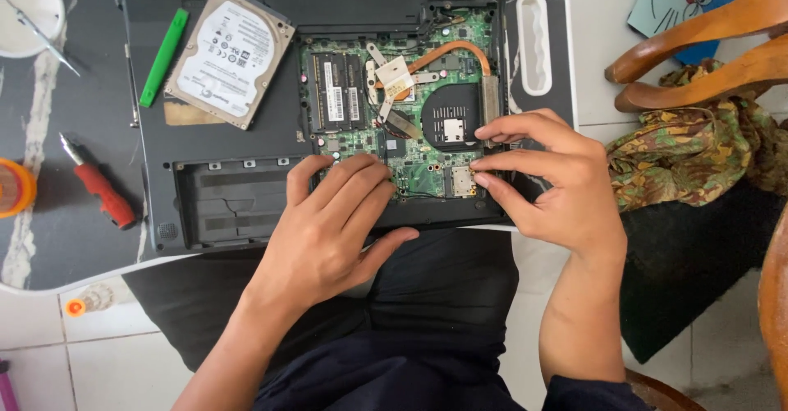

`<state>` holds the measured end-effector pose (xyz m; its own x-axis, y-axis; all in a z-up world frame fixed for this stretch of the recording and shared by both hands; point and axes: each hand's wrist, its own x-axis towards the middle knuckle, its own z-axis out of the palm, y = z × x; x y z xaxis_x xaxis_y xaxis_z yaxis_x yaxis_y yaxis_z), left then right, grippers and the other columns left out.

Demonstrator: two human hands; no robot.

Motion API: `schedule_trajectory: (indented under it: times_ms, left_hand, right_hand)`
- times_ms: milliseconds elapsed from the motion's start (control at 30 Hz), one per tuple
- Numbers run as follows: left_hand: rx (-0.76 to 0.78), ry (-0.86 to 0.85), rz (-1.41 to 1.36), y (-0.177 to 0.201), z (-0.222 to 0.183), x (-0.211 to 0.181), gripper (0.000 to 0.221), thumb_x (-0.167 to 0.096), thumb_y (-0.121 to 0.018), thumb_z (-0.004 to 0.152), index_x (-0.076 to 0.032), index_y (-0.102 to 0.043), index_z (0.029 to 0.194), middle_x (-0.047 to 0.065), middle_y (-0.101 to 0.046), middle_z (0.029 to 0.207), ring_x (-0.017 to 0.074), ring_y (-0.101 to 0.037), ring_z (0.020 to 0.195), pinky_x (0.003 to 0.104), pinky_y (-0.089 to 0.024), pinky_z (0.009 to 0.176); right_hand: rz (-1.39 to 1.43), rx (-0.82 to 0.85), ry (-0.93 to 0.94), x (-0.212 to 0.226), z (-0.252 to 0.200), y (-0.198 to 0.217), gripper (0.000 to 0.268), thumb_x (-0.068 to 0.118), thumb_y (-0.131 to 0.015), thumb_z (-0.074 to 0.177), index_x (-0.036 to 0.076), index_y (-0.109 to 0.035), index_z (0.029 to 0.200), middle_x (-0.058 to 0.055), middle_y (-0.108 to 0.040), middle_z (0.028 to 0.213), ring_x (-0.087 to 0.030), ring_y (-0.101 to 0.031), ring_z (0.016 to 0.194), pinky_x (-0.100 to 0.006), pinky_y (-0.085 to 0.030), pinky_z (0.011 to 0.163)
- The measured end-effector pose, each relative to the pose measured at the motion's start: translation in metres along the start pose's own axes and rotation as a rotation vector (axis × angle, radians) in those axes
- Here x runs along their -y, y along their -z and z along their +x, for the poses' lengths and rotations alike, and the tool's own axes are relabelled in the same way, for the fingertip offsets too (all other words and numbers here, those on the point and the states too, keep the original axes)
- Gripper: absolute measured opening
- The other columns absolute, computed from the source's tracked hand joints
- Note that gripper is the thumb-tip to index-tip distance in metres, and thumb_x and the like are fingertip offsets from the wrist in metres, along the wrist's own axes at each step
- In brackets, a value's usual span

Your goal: Disassembling a laptop by removing RAM modules and the hard drive, then inspecting internal components with a tool.

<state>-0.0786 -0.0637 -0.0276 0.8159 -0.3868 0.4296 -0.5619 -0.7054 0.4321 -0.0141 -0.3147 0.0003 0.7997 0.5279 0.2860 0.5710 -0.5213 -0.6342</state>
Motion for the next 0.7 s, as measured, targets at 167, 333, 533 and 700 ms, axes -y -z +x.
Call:
schedule_trajectory:
  times_ms: [167, 333, 533, 700]
  left_hand:
    - [-0.019, 0.024, 0.068, -0.002, -0.01, -0.002, 0.039, -0.034, -0.082, 0.09, -0.003, -0.07, 0.111, 0.009, -0.065, 0.123, 0.026, -0.06, 0.121, 0.048, -0.032, 0.106]
    - [-0.082, 0.065, 0.114, -0.001, -0.016, -0.008, 0.035, -0.032, -0.086, 0.088, -0.007, -0.073, 0.108, 0.006, -0.066, 0.116, 0.0239, -0.061, 0.108, 0.043, -0.031, 0.098]
    - [-0.087, 0.143, 0.094, -0.004, -0.025, -0.012, 0.038, -0.029, -0.088, 0.086, -0.006, -0.073, 0.112, 0.005, -0.067, 0.116, 0.0232, -0.061, 0.104, 0.043, -0.03, 0.095]
    - [-0.156, 0.226, 0.079, -0.005, -0.029, -0.011, 0.044, -0.032, -0.093, 0.079, -0.005, -0.072, 0.108, 0.008, -0.064, 0.114, 0.0244, -0.061, 0.101, 0.043, -0.03, 0.094]
  right_hand:
    - [-0.032, -0.035, 0.034, 0.006, -0.002, -0.007, 0.02, -0.008, -0.081, 0.07, -0.002, -0.077, 0.089, -0.015, -0.071, 0.113, -0.027, -0.064, 0.099, -0.035, -0.055, 0.088]
    - [-0.035, -0.063, 0.085, 0.004, -0.01, -0.023, 0.019, 0.0, -0.085, 0.068, 0.002, -0.078, 0.086, -0.012, -0.072, 0.109, -0.028, -0.06, 0.104, -0.04, -0.053, 0.093]
    - [-0.036, -0.103, 0.101, -0.002, -0.018, -0.032, 0.016, 0.003, -0.085, 0.071, 0.004, -0.075, 0.083, -0.008, -0.07, 0.102, -0.027, -0.061, 0.097, -0.042, -0.044, 0.1]
    - [-0.039, -0.098, 0.085, -0.005, -0.024, -0.036, 0.02, 0.011, -0.089, 0.068, 0.009, -0.075, 0.083, -0.003, -0.069, 0.097, -0.021, -0.06, 0.095, -0.046, -0.04, 0.11]
